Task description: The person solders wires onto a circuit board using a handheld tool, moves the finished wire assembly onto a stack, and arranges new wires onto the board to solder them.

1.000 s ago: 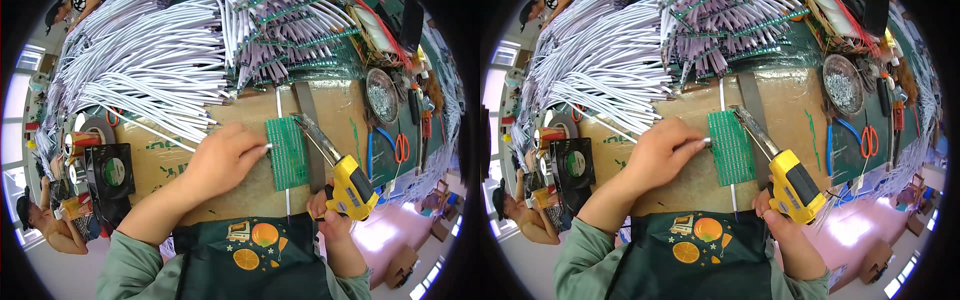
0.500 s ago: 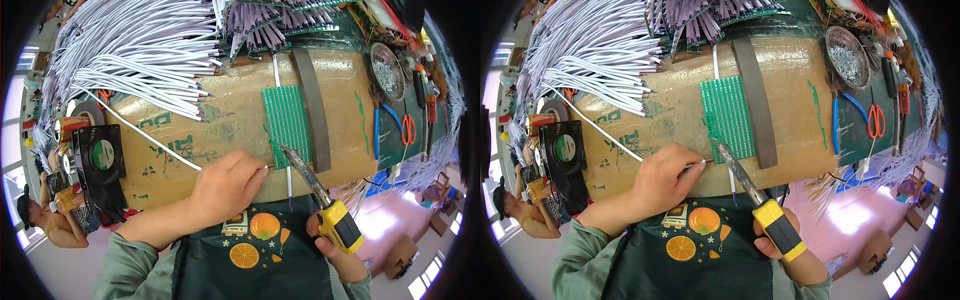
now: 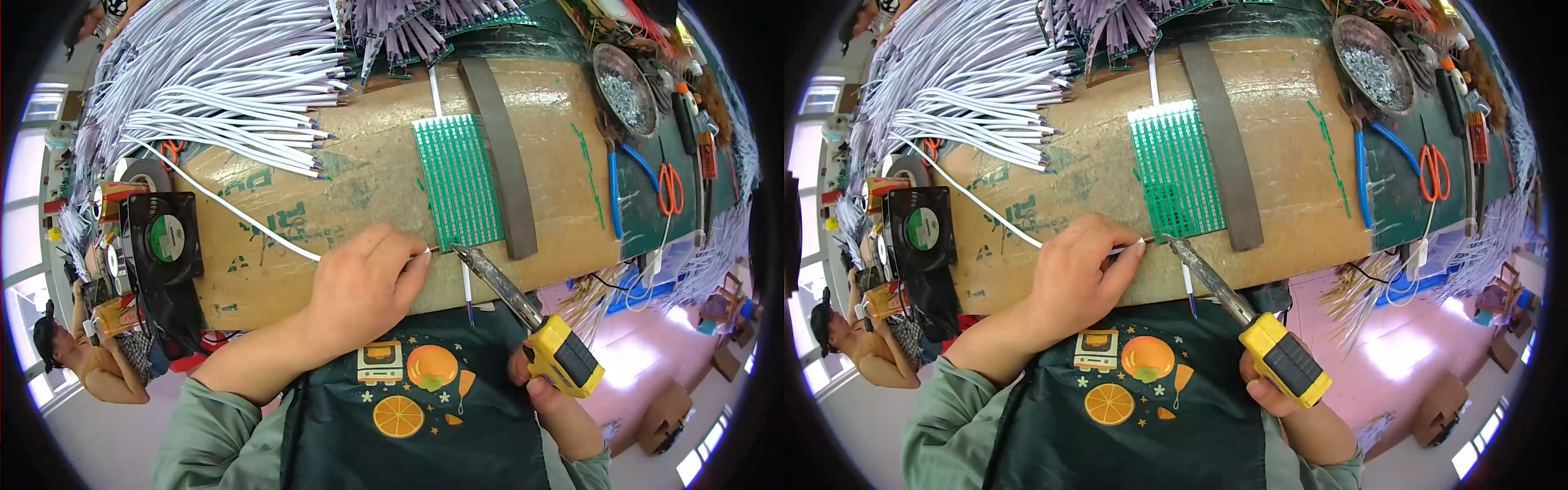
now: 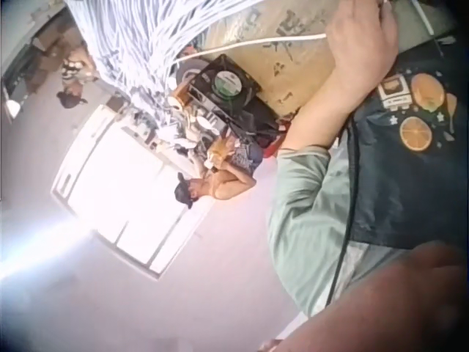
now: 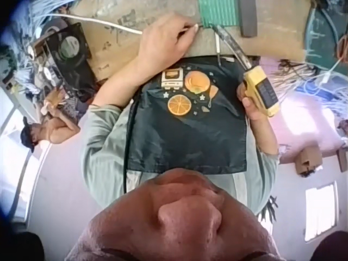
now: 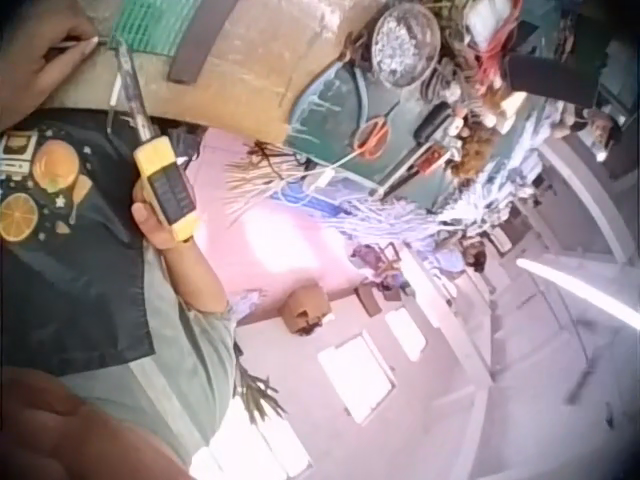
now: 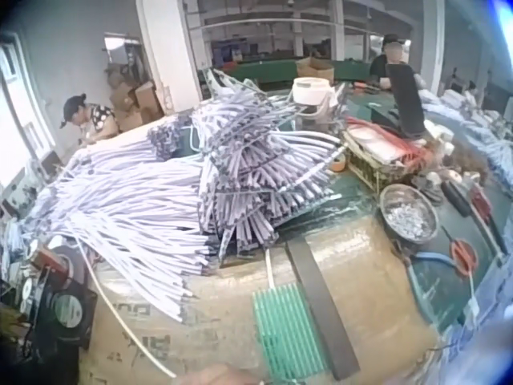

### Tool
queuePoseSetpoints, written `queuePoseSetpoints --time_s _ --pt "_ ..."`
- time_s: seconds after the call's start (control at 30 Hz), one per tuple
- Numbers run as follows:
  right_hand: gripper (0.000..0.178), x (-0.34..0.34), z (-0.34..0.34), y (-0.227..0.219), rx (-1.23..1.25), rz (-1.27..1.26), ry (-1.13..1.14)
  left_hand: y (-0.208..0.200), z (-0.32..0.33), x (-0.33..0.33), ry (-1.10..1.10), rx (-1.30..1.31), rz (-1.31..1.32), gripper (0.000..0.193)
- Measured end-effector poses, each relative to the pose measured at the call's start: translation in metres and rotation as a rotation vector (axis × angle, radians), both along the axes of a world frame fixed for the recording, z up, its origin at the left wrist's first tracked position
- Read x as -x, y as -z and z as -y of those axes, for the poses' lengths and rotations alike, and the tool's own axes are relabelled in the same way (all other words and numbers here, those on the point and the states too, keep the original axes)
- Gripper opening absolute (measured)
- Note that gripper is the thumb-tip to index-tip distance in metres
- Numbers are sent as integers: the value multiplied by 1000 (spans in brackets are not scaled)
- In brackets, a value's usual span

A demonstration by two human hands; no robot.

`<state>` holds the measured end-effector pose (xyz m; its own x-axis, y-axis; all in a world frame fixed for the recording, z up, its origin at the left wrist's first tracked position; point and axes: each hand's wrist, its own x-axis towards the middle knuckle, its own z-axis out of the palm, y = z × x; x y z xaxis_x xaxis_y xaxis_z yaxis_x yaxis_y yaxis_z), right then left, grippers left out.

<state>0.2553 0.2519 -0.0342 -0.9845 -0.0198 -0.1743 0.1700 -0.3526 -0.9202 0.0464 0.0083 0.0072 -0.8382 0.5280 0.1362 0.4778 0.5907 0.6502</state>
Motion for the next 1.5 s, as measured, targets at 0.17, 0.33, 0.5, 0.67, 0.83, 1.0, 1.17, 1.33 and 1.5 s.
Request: queuePoseSetpoints --time_s 0.17,0.33,0.5,0.67,0.83,1.0,1.17,1.33,1.5 --pt "26 0 4 0 70 31 7 2 -2 -3 -15 -39 -16 9" --pt "30 -2 7 -2 83 79 18 4 -2 -3 6 -8 -81 9" --pt "37 3 13 -10 157 167 44 8 -2 -2 36 -23 -132 9" --pt "38 -4 11 -4 86 187 42 7 -2 1 9 -42 -27 10" --pt "36 -8 1 0 138 264 -62 6 -3 1 2 -43 -9 9" --pt "35 3 10 -14 158 262 -45 7 -3 2 0 -42 5 9" --pt "38 -6 7 -3 317 248 -12 6 -4 2 -8 -27 4 10" --pt "45 3 13 -8 163 146 -9 6 -3 2 -11 -39 10 10" --pt "39 9 18 -13 141 198 52 7 -2 2 -5 -33 4 10"
